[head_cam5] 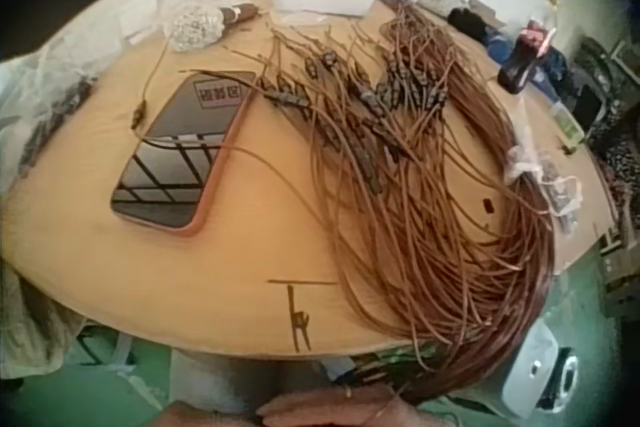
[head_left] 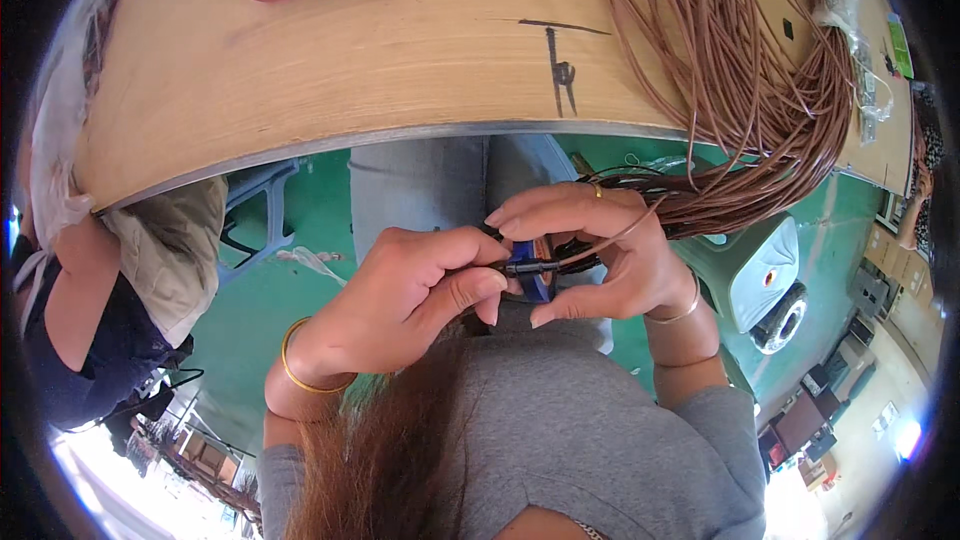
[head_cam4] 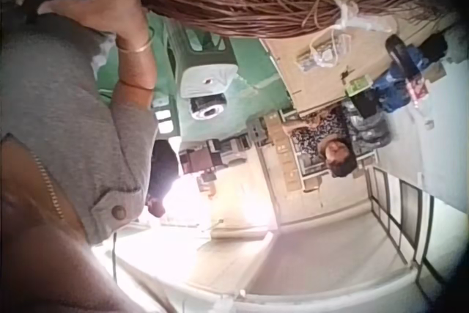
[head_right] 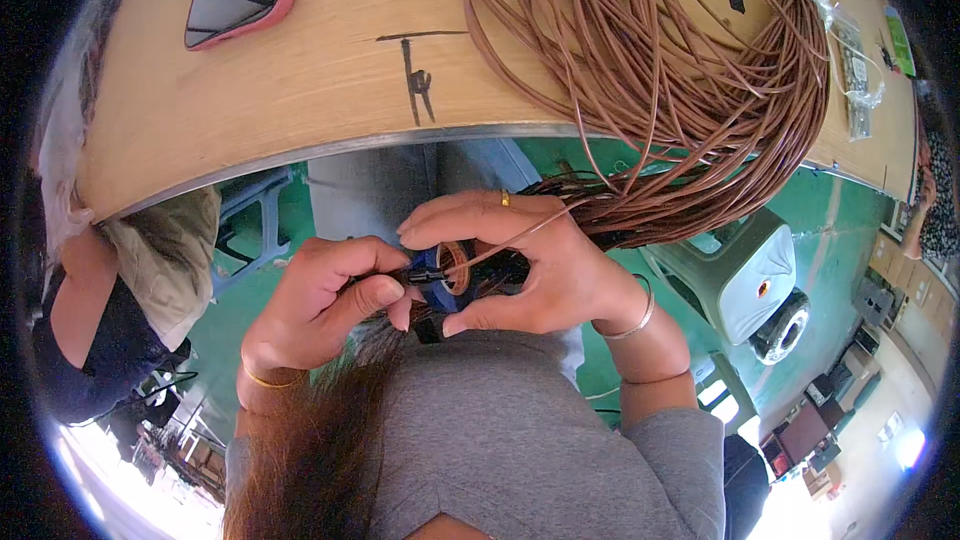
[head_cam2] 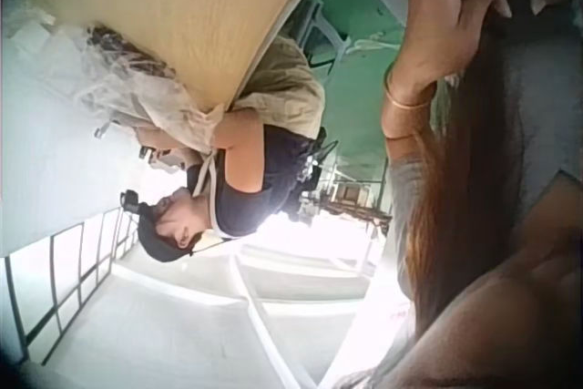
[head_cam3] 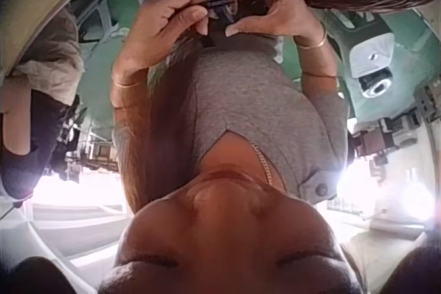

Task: The person wraps tape around individual wire connectors in a cable bundle by hand.

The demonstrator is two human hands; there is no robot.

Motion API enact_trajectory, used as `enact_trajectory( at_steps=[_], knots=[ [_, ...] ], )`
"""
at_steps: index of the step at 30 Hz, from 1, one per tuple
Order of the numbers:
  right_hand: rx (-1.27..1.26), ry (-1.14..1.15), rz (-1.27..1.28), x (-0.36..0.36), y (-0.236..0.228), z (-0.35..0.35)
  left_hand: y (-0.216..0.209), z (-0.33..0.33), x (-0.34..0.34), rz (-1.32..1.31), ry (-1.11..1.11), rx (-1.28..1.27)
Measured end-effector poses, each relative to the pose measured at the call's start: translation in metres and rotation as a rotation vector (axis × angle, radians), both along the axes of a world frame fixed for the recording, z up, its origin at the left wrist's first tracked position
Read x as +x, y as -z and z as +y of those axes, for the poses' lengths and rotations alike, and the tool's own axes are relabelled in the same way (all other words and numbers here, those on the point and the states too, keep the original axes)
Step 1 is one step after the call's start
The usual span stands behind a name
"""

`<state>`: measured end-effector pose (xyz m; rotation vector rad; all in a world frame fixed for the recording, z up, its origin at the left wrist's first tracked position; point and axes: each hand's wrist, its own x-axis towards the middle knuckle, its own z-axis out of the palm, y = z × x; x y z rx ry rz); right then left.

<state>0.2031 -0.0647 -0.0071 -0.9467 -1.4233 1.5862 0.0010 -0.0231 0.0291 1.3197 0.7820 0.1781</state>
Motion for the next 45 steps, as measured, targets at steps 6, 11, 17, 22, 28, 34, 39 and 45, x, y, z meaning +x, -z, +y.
enact_trajectory(
  at_steps=[6, 11, 17, 22, 28, 34, 39, 45],
  knots=[
    [0.055, 0.002, -0.003, 0.001, 0.0, 0.0, 0.0, 0.0, 0.001, -0.021, 0.012, 0.02],
    [0.109, -0.005, -0.037, 0.002, -0.002, 0.0, 0.001, 0.0, 0.001, -0.013, 0.045, 0.065],
    [0.21, -0.017, -0.079, 0.0, 0.001, -0.003, -0.003, -0.004, 0.003, -0.013, -0.036, 0.005],
    [0.212, 0.0, 0.113, -0.005, 0.011, -0.009, -0.002, -0.012, 0.006, -0.026, -0.045, 0.338],
    [0.177, 0.041, 0.219, -0.012, 0.015, -0.012, -0.006, -0.012, 0.006, 0.012, -0.044, 0.731],
    [0.177, -0.02, 0.191, -0.008, 0.013, -0.008, -0.006, -0.013, 0.007, 0.02, -0.059, 0.762],
    [0.212, -0.071, 0.189, -0.007, 0.017, -0.01, -0.001, -0.015, 0.008, -0.017, -0.068, 0.739],
    [0.025, 0.065, 0.31, -0.016, 0.011, -0.018, 0.002, -0.016, 0.006, 0.008, -0.049, 0.866]
  ],
)
